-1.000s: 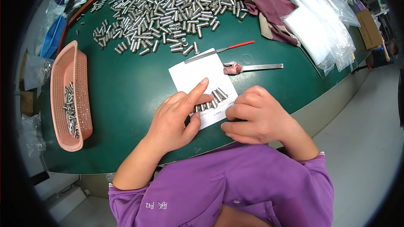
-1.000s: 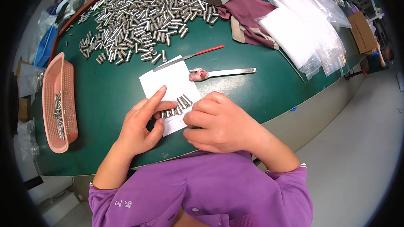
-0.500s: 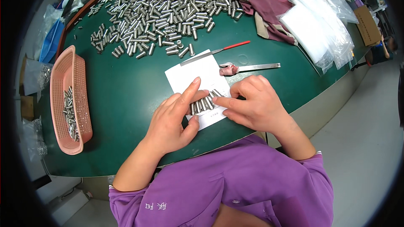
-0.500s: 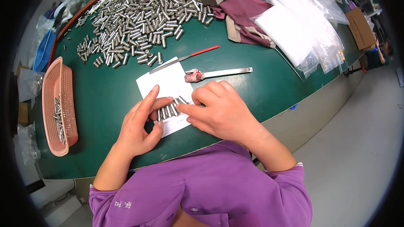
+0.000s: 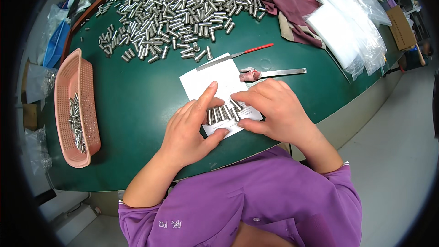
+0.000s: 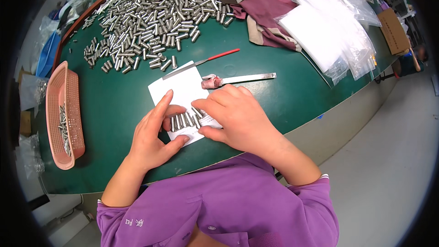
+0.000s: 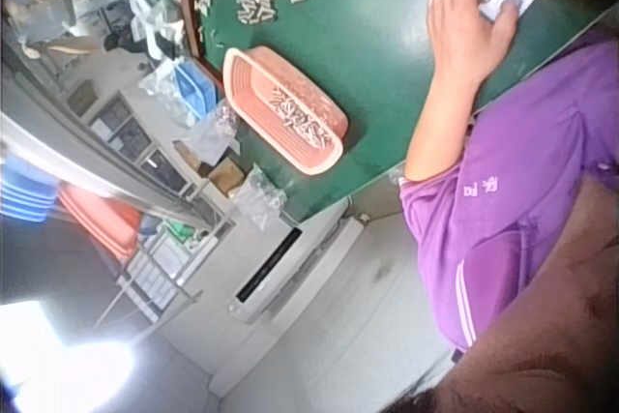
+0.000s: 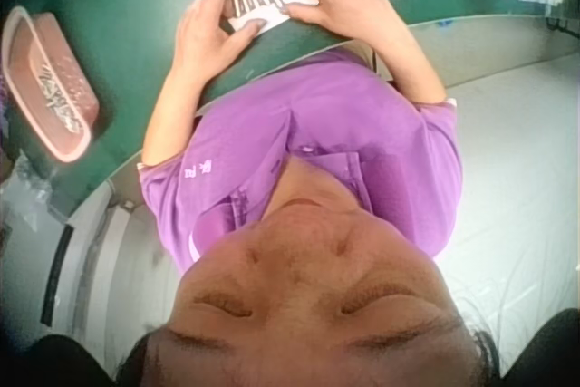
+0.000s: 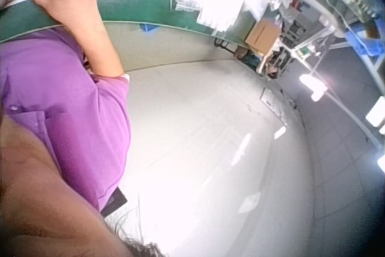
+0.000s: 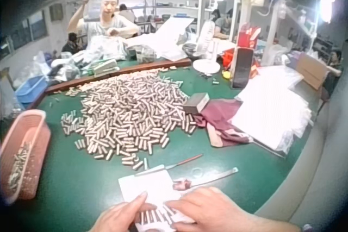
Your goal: The person sorts small cylindrical metal parts from a large pile on a green table. They pick up individual pieces, inspect them, and arrange them in neat rows on a white paper sheet. The person occasionally uses a metal ruler to measure or align the parts. Sorted parts are also placed into a pink plastic basket.
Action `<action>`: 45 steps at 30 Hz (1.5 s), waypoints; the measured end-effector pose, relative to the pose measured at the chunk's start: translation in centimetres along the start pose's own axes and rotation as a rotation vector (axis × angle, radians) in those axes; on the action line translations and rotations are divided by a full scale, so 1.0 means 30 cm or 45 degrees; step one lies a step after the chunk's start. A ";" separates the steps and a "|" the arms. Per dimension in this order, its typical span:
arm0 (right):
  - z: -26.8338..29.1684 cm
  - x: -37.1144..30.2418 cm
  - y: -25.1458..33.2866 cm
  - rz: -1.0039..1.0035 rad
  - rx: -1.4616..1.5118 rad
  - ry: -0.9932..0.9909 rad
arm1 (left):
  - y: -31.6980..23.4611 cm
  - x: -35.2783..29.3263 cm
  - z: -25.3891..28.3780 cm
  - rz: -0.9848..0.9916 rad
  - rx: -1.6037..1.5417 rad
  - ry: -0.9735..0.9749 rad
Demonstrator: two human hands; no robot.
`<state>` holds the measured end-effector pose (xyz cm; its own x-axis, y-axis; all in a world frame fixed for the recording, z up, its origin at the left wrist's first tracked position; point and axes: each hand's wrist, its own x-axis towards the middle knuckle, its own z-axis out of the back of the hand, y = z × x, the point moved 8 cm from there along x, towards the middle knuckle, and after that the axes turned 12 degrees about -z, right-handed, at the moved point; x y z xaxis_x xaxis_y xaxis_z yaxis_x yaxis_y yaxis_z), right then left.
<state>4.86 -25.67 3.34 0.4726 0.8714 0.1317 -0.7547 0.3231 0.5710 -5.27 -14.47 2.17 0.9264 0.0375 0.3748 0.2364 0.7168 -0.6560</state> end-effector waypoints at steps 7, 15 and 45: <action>0.004 0.024 0.008 0.075 -0.022 -0.017 | -0.006 0.007 0.002 -0.016 0.023 0.003; -0.003 0.027 -0.006 -0.008 0.082 0.033 | -0.005 0.004 0.001 -0.020 -0.007 -0.006; -0.019 0.012 0.036 -0.049 0.201 0.138 | 0.092 -0.052 0.091 0.317 -0.080 -0.344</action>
<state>3.94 -24.80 3.55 0.4415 0.8969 0.0241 -0.6522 0.3024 0.6952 -6.85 -10.65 1.55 0.8490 0.3939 0.3522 0.0385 0.6187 -0.7847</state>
